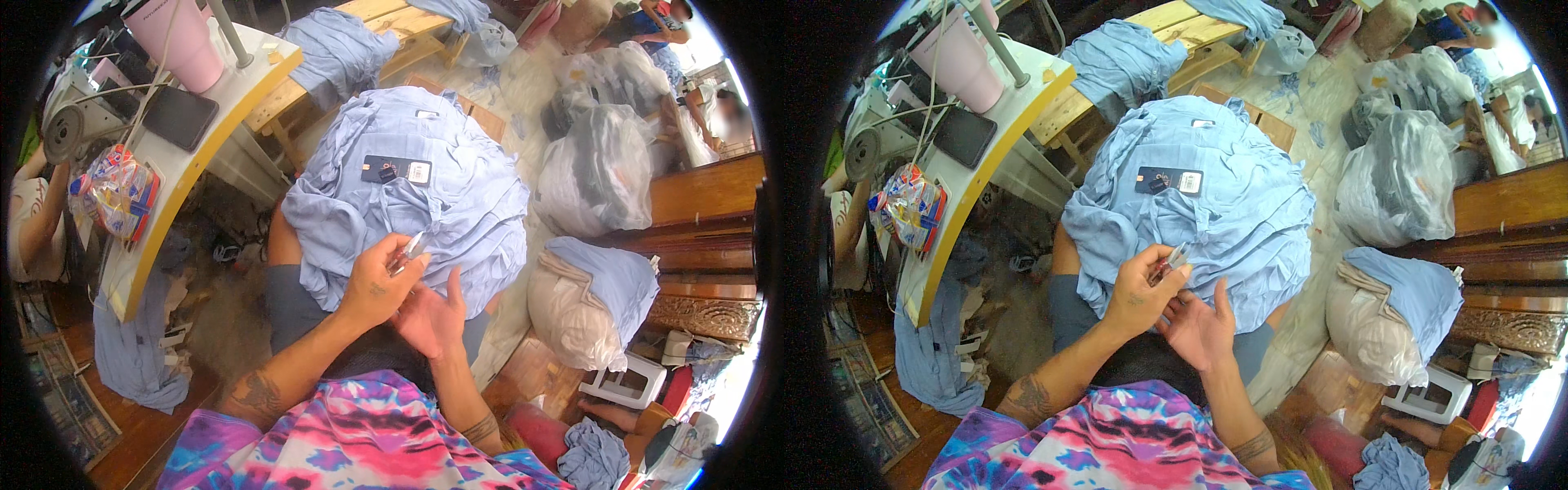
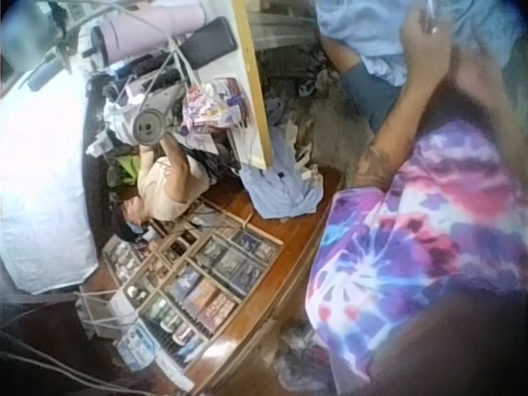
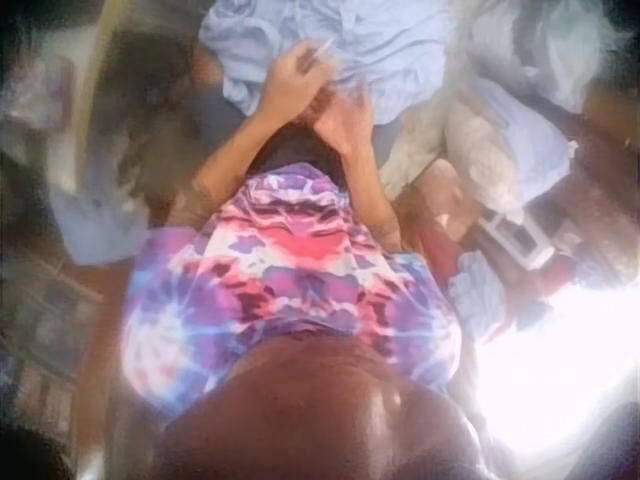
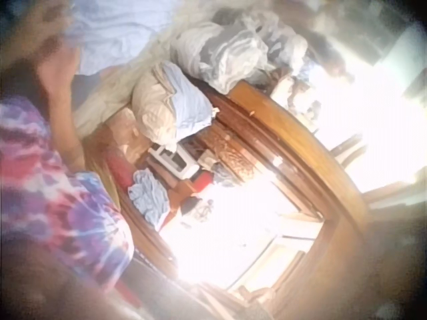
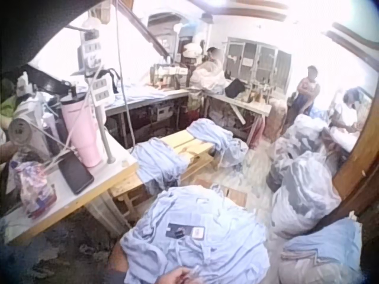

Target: The person uses small shears to cut and remove cardboard tags from a large pile of light blue shirts, then pulls a long plastic fastener through the fabric and sets each shirt aside.

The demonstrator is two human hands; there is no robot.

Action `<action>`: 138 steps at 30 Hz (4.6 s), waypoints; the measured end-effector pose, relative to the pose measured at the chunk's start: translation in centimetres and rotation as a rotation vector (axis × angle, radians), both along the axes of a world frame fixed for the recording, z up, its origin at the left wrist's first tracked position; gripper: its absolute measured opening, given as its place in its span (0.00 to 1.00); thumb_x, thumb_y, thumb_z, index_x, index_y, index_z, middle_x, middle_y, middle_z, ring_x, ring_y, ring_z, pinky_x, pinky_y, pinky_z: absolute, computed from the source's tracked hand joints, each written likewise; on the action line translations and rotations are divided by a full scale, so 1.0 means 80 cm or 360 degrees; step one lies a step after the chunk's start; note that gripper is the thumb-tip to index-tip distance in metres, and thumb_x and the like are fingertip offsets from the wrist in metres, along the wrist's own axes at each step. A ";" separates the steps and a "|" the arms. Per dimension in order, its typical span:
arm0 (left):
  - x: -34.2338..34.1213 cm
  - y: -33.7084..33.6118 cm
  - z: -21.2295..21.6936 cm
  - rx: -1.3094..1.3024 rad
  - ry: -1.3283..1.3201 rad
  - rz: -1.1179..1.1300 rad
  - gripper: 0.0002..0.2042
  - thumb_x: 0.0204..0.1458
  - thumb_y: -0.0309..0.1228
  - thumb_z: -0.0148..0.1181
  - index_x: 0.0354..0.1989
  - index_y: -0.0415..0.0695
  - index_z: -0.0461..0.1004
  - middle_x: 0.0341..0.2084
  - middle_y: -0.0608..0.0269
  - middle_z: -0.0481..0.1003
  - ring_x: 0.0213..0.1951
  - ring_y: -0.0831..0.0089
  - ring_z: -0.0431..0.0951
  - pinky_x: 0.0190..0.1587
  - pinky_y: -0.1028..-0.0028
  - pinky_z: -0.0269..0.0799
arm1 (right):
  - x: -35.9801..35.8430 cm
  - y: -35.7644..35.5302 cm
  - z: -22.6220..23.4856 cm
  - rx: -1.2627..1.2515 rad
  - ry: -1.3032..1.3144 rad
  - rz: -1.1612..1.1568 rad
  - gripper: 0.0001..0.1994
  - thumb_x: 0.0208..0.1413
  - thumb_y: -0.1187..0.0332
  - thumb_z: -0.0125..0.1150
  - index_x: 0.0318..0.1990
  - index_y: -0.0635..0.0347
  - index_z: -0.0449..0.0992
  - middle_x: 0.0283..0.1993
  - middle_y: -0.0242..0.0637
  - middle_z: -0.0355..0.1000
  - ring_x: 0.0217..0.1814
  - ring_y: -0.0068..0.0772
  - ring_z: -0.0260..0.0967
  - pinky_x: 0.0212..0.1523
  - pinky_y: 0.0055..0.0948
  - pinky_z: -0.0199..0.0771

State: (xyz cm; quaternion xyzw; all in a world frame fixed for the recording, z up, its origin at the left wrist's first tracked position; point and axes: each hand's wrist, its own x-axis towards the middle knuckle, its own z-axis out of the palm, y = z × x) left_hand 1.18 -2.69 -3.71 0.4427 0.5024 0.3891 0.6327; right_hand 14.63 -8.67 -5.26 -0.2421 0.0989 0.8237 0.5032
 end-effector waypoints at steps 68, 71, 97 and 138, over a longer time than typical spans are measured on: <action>-0.012 -0.084 0.030 -0.0186 -0.0179 -0.0222 0.10 0.69 0.36 0.53 0.44 0.40 0.68 0.17 0.69 0.70 0.16 0.84 0.65 0.18 0.76 0.57 | 0.005 0.002 0.011 -0.0170 -0.0693 -0.0078 0.17 0.67 0.52 0.65 0.47 0.58 0.78 0.36 0.34 0.72 0.36 0.32 0.75 0.38 0.34 0.80; -0.009 -0.085 0.024 -0.0095 -0.0140 -0.0199 0.10 0.69 0.36 0.53 0.43 0.40 0.68 0.17 0.69 0.70 0.17 0.85 0.64 0.19 0.76 0.56 | 0.003 0.001 0.009 -0.0159 -0.0703 -0.0095 0.18 0.67 0.52 0.64 0.47 0.59 0.78 0.36 0.34 0.72 0.36 0.31 0.75 0.37 0.33 0.80; -0.002 -0.080 0.011 0.0136 0.0134 -0.0140 0.10 0.68 0.33 0.56 0.40 0.38 0.68 0.17 0.66 0.70 0.20 0.81 0.67 0.23 0.72 0.62 | -0.007 -0.001 -0.007 -0.0083 -0.1021 -0.0182 0.21 0.68 0.52 0.64 0.51 0.63 0.76 0.37 0.33 0.75 0.34 0.25 0.74 0.35 0.27 0.78; -0.035 -0.035 0.004 -0.0026 0.0186 0.0167 0.14 0.67 0.36 0.56 0.48 0.35 0.73 0.18 0.70 0.71 0.19 0.84 0.67 0.20 0.76 0.58 | -0.076 -0.044 0.030 0.0071 -0.1504 -0.0633 0.27 0.67 0.67 0.66 0.70 0.53 0.63 0.53 0.27 0.72 0.36 0.15 0.64 0.30 0.23 0.62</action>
